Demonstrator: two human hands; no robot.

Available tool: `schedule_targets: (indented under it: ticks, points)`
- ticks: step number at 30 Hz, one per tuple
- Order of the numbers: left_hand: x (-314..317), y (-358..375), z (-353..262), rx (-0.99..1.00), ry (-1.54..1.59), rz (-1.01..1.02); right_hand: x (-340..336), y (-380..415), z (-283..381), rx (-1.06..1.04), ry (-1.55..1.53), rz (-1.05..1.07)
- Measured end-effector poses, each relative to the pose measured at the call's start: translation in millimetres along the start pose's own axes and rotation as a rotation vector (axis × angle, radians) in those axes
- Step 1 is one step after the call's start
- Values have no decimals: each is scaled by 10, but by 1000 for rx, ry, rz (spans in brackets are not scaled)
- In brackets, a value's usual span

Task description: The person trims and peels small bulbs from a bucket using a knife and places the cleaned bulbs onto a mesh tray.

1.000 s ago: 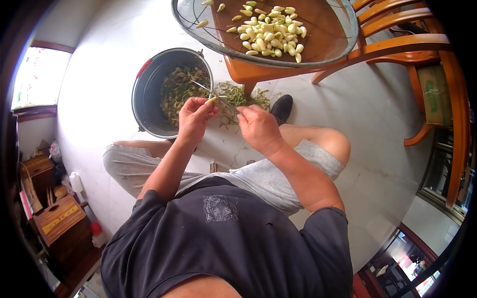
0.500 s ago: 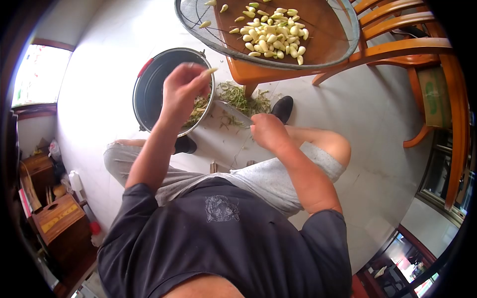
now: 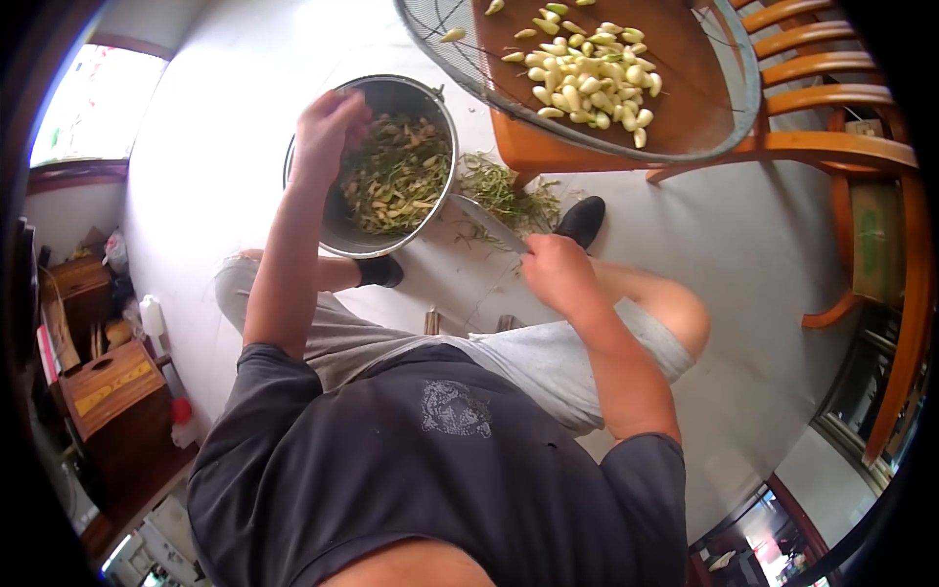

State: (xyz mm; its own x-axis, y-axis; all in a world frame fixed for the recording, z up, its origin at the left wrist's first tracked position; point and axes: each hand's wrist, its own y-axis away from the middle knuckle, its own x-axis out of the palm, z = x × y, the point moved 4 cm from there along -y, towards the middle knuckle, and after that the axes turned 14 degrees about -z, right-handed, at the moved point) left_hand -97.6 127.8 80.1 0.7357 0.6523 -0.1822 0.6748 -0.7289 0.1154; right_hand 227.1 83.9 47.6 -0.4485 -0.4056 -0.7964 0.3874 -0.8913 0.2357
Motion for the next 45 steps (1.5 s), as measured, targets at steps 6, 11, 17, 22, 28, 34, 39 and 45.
schedule_targets:
  ticks: [6,11,17,22,28,34,39,45]
  points:
    - [-367,-338,1962,72,-747,191,55,-40,65,-64,-15,-11]
    - [-144,4,2094,226,-1124,258,141,-91,83,-85,-22,-2]
    - [-190,29,2308,188,-1241,215,173,-122,43,-61,-19,21]
    - [-245,-8,2276,143,-1196,247,138,-110,66,-44,-16,59]
    - [-439,-93,2070,194,-1043,195,150,-88,43,-92,-6,-20]
    - [-517,152,1315,-316,-226,218,38,-84,159,-95,-73,-46]
    - [-427,381,1142,-346,-18,310,-66,-39,257,-112,-144,-112]
    - [-202,691,853,-303,75,312,-101,13,361,-269,-313,-299]
